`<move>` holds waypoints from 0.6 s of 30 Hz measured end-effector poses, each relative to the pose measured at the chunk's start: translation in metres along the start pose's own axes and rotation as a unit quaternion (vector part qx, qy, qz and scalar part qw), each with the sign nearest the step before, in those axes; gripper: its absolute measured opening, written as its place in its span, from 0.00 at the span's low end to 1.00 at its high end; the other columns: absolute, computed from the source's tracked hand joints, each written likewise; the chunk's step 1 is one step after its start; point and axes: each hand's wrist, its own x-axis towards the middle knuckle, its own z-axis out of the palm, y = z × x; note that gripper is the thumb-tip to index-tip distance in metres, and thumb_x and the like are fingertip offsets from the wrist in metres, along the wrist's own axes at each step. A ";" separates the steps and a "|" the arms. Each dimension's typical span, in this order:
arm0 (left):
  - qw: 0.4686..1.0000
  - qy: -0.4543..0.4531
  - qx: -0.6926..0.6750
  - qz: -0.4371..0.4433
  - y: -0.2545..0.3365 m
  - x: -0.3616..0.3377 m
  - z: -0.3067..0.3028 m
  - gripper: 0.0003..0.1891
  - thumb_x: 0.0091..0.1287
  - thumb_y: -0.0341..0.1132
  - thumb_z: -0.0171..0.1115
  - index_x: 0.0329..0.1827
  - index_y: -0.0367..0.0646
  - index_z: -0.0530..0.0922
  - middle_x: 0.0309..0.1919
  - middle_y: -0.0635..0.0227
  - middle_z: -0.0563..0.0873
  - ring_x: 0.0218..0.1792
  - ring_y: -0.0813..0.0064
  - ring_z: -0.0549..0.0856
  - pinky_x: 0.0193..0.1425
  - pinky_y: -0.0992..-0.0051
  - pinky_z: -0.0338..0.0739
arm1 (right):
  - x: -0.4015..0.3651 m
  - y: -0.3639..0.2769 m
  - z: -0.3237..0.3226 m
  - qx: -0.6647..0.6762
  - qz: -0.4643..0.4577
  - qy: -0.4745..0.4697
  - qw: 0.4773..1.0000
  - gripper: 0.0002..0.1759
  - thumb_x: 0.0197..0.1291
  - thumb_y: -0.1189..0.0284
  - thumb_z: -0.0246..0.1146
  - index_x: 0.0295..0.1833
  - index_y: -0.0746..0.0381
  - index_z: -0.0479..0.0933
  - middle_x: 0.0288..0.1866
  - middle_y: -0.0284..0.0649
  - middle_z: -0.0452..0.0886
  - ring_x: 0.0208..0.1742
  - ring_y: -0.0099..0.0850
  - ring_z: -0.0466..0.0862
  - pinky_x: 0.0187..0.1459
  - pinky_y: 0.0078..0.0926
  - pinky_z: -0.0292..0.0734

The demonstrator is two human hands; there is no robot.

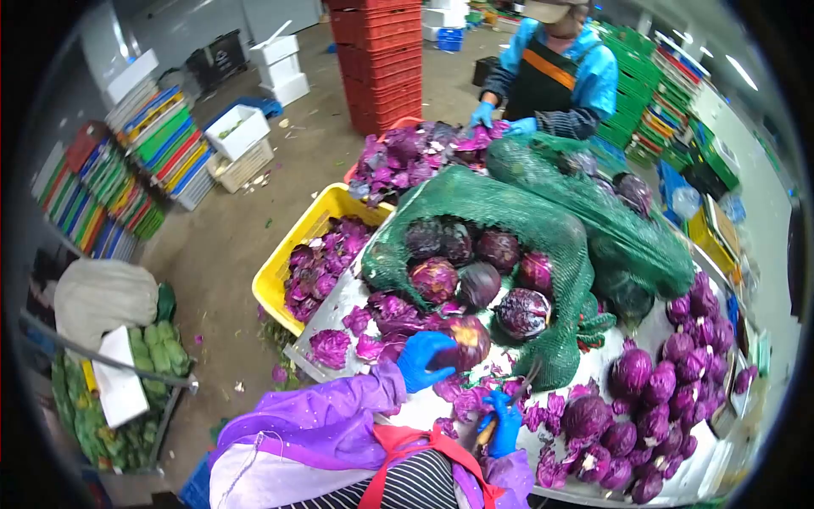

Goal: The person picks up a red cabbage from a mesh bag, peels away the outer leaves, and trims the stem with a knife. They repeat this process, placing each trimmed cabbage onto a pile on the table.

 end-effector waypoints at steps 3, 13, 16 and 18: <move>0.980 0.111 -0.031 -0.160 -0.007 -0.014 0.012 0.38 0.50 0.42 0.76 0.63 0.39 0.68 0.55 0.54 0.73 0.56 0.58 0.74 0.62 0.63 0.69 | 0.037 -0.016 0.007 -0.069 -0.007 -0.004 0.998 0.16 0.64 0.72 0.61 0.55 0.66 0.74 0.43 0.38 0.81 0.27 0.21 0.78 0.26 0.19 0.74; 0.916 0.023 -0.310 -0.252 -0.020 -0.029 0.076 0.55 0.46 0.46 0.79 0.73 0.40 0.53 0.67 0.50 0.64 0.69 0.56 0.64 0.72 0.61 0.58 | 0.097 0.016 0.010 -0.136 -0.078 -0.085 0.984 0.24 0.58 0.70 0.68 0.56 0.69 0.70 0.47 0.39 0.79 0.44 0.27 0.79 0.47 0.23 0.75; 0.974 0.026 -0.134 -0.182 -0.010 -0.026 0.047 0.51 0.41 0.49 0.80 0.68 0.41 0.64 0.56 0.51 0.73 0.55 0.53 0.75 0.63 0.60 0.67 | 0.067 0.023 0.022 -0.224 -0.136 -0.006 0.965 0.20 0.57 0.71 0.69 0.51 0.69 0.73 0.42 0.36 0.78 0.38 0.22 0.77 0.42 0.21 0.75; 0.987 -0.008 -0.041 -0.158 0.003 -0.025 0.017 0.51 0.38 0.50 0.81 0.68 0.43 0.65 0.56 0.53 0.73 0.57 0.53 0.74 0.64 0.59 0.65 | 0.030 0.010 0.037 -0.159 -0.006 -0.050 0.986 0.18 0.57 0.68 0.69 0.48 0.66 0.75 0.38 0.36 0.80 0.39 0.23 0.78 0.41 0.22 0.75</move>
